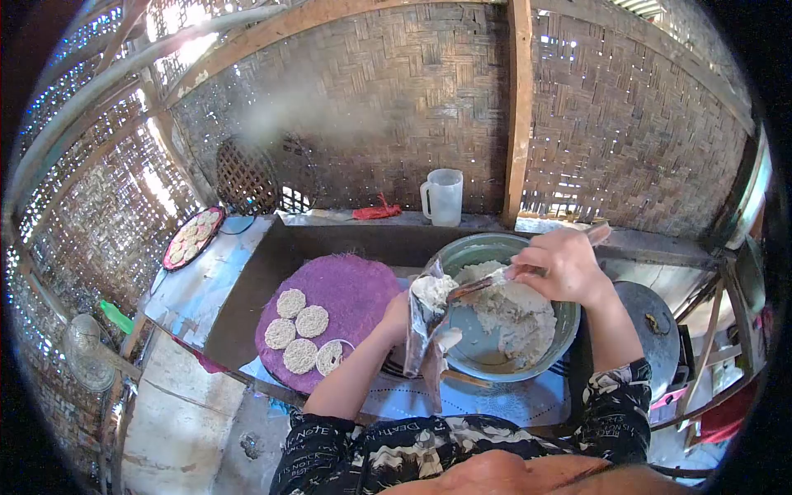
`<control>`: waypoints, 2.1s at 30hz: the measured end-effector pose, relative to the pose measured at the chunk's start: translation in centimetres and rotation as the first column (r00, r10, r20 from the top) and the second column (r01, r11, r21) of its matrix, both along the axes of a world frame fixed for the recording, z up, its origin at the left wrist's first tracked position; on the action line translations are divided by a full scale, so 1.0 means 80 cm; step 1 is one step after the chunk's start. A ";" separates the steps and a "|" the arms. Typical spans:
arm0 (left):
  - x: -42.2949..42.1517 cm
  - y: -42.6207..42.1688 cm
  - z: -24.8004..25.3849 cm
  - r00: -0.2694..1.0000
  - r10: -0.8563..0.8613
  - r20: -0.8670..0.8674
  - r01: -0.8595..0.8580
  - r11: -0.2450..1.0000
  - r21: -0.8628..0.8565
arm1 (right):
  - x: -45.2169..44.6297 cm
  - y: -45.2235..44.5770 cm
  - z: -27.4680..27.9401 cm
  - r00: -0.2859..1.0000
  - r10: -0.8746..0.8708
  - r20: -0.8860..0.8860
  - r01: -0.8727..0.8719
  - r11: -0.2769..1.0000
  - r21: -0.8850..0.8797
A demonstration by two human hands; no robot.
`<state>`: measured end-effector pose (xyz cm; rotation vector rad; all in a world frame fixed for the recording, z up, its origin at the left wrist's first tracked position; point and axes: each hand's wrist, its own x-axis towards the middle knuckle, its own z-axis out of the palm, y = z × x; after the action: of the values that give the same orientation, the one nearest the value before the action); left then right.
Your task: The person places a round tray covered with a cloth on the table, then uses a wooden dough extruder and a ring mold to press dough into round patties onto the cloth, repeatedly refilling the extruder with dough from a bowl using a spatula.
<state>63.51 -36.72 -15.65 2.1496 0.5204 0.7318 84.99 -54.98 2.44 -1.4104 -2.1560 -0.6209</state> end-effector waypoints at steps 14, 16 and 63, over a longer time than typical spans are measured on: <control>-0.011 0.019 -0.006 0.974 0.048 -0.222 -0.081 0.986 -0.146 | -0.017 0.005 0.002 0.998 -0.013 0.063 0.017 0.998 -0.065; -0.021 0.008 0.020 0.995 -0.048 0.088 0.092 0.789 -0.608 | 0.003 -0.002 0.007 0.992 -0.102 -0.072 0.103 0.995 0.011; 0.002 -0.009 0.007 0.995 -0.044 -0.094 0.023 0.977 -0.210 | -0.055 0.014 -0.003 0.979 0.030 0.201 -0.021 0.999 -0.043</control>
<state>63.63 -37.41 -15.11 1.9996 0.5851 0.5297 80.59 -53.86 2.24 -1.3906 -2.3523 -0.7427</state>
